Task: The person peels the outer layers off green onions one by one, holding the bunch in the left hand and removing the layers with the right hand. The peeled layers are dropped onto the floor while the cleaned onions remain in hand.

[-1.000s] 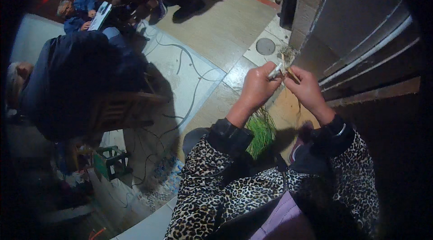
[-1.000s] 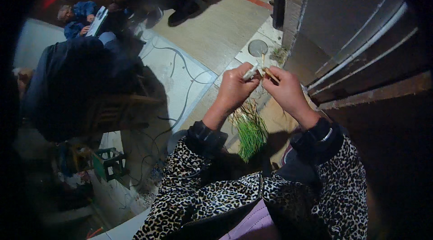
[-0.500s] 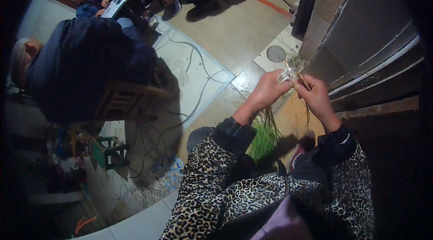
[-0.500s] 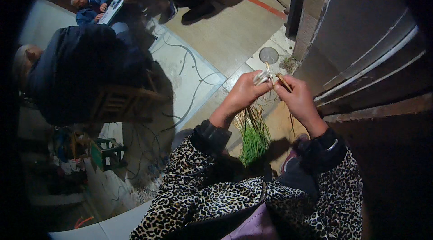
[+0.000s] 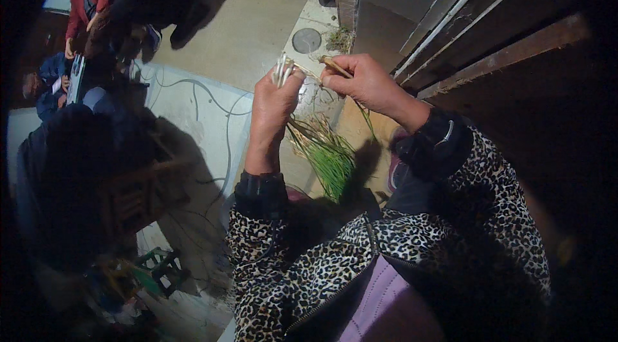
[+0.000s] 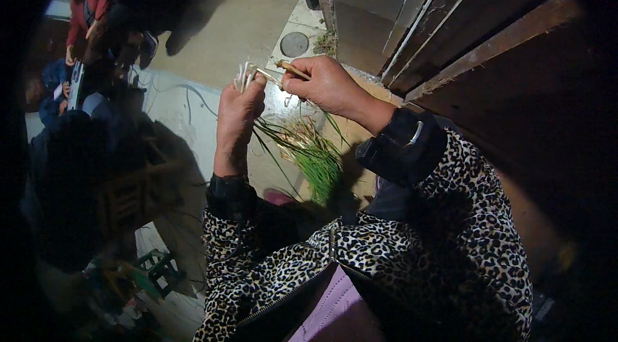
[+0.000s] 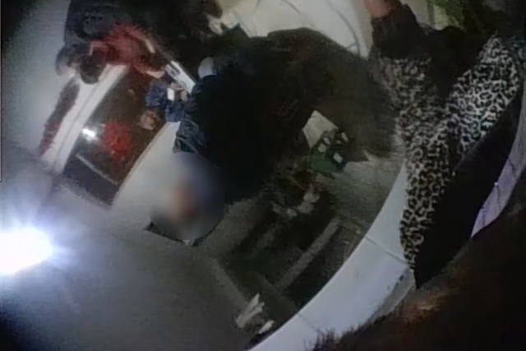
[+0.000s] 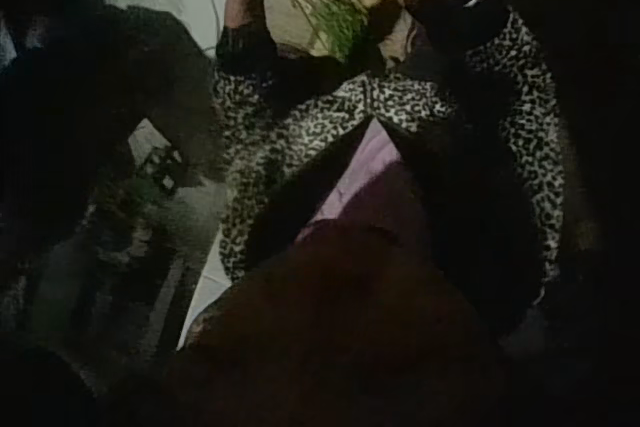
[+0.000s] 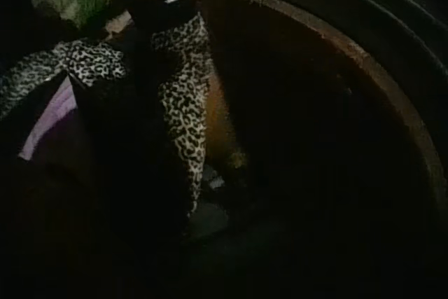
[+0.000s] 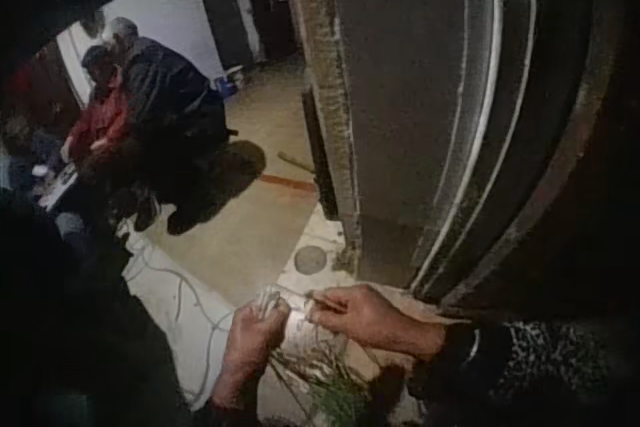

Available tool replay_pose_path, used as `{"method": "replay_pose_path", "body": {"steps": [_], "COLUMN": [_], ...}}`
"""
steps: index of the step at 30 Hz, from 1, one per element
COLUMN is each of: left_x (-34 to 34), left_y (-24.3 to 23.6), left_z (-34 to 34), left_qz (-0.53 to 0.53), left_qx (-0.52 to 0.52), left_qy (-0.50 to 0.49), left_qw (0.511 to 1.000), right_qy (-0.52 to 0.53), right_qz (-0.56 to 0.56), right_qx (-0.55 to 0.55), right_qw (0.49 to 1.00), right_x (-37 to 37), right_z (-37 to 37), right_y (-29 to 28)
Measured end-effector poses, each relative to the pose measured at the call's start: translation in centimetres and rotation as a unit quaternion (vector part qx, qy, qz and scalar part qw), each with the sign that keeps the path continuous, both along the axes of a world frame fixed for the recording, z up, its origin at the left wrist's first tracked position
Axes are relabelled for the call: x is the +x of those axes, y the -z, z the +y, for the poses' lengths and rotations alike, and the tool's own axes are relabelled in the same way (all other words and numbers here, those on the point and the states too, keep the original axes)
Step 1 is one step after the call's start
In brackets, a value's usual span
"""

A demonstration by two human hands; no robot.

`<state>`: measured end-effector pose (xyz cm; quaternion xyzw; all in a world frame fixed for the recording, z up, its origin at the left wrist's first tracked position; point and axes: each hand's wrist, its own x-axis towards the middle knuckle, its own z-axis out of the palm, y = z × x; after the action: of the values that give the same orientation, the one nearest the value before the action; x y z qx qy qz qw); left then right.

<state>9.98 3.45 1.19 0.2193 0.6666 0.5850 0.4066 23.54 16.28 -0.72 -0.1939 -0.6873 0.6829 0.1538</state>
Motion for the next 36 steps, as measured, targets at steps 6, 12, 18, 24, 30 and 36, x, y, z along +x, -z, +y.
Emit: {"method": "replay_pose_path", "body": {"steps": [6,12,18,24,30,36], "left_x": [-1.9,-5.3,-3.0,1.7,2.3,1.9], "left_y": [0.3,1.3,1.1,-0.6,-0.7,-0.9], "left_z": [-0.3,-1.8,-1.0,0.8,1.0,0.8], "left_qz": [0.005,-0.016,0.010,0.028,0.137,0.082], "left_qx": [0.014,0.068,0.040,0.039,0.074,0.025], "left_qy": [-0.080,-0.176,-0.131,-0.025,-0.036,-0.029], "left_qw": [0.997,0.982,0.991,0.999,0.987,0.996], "right_qy": [-0.043,-0.081,-0.014,0.072,0.081,0.076], "right_qz": [0.017,-0.010,0.109,0.065,0.059,0.063], "right_qx": [-0.093,-0.113,-0.120,0.027,0.092,0.125], "right_qw": [0.995,0.990,0.987,0.995,0.991,0.987], "right_x": [0.3,0.6,0.5,0.2,0.0,-0.2], "right_z": [0.1,0.7,0.2,-0.1,-0.2,-0.1], "right_y": [-0.4,-0.5,-0.8,-1.0,-0.5,-0.2]}}
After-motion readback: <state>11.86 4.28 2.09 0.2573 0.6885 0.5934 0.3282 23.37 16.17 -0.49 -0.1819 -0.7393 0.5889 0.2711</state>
